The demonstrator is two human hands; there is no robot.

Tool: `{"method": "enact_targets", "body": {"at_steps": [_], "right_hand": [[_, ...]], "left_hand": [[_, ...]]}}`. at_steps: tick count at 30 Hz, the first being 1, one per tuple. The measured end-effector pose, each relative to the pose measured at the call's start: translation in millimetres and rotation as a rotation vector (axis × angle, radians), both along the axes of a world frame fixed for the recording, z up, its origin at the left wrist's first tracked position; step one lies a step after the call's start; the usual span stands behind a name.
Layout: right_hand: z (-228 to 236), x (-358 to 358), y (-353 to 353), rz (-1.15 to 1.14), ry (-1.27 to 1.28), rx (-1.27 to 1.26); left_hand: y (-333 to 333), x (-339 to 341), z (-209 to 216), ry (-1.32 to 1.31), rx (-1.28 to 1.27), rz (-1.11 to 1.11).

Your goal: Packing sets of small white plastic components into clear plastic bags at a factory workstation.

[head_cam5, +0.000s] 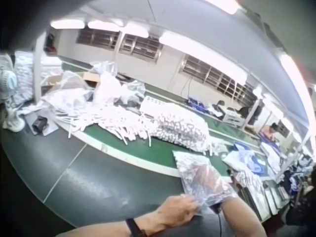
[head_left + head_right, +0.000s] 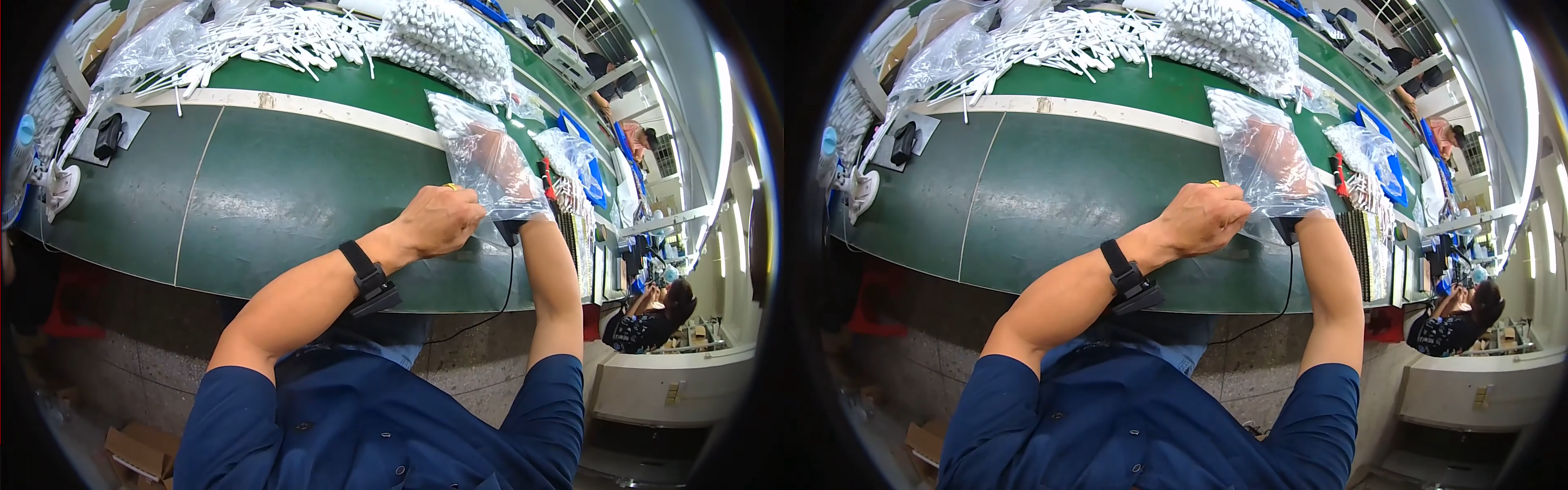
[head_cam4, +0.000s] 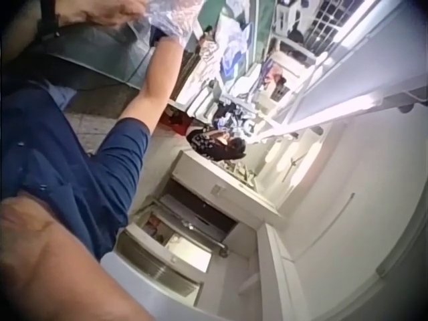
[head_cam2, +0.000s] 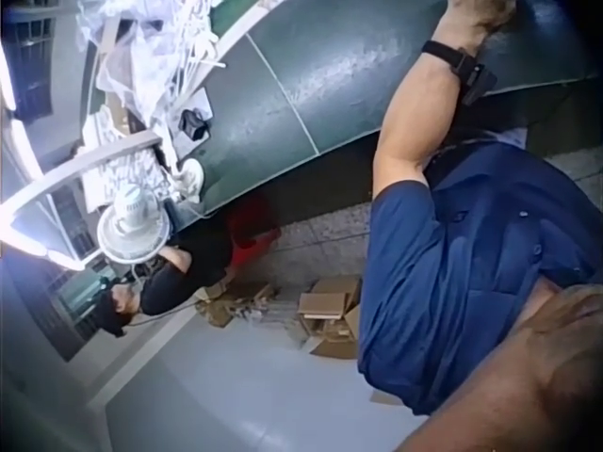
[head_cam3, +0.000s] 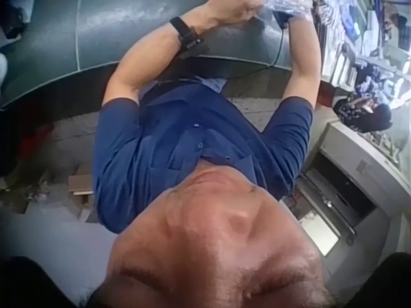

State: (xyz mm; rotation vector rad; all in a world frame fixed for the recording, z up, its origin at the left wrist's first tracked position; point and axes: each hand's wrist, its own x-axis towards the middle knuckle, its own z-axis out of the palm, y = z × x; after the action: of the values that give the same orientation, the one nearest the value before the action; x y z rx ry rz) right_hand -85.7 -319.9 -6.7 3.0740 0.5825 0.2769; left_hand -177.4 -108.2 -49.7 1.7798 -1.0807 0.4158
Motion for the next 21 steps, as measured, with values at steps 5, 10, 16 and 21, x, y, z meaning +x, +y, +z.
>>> {"method": "enact_targets", "body": {"at_steps": [5,10,16,21], "right_hand": [[-21.8,4.3,6.1,-0.107,-0.019,-0.020],[-10.4,-1.8,20.0,-0.190,0.079,0.020],[-26.3,-0.6,-7.2,0.104,-0.272,-0.107],[-41.5,14.9,-19.4,0.062,-0.159,0.071]], "left_hand": [[-2.0,0.4,-0.4,-0.012,-0.028,-0.001],[-2.5,0.6,0.1,-0.059,-0.038,0.011],[-0.5,1.7,1.5,-0.110,-0.040,0.015],[0.1,3.4,-1.6,-0.019,-0.073,0.042]]}}
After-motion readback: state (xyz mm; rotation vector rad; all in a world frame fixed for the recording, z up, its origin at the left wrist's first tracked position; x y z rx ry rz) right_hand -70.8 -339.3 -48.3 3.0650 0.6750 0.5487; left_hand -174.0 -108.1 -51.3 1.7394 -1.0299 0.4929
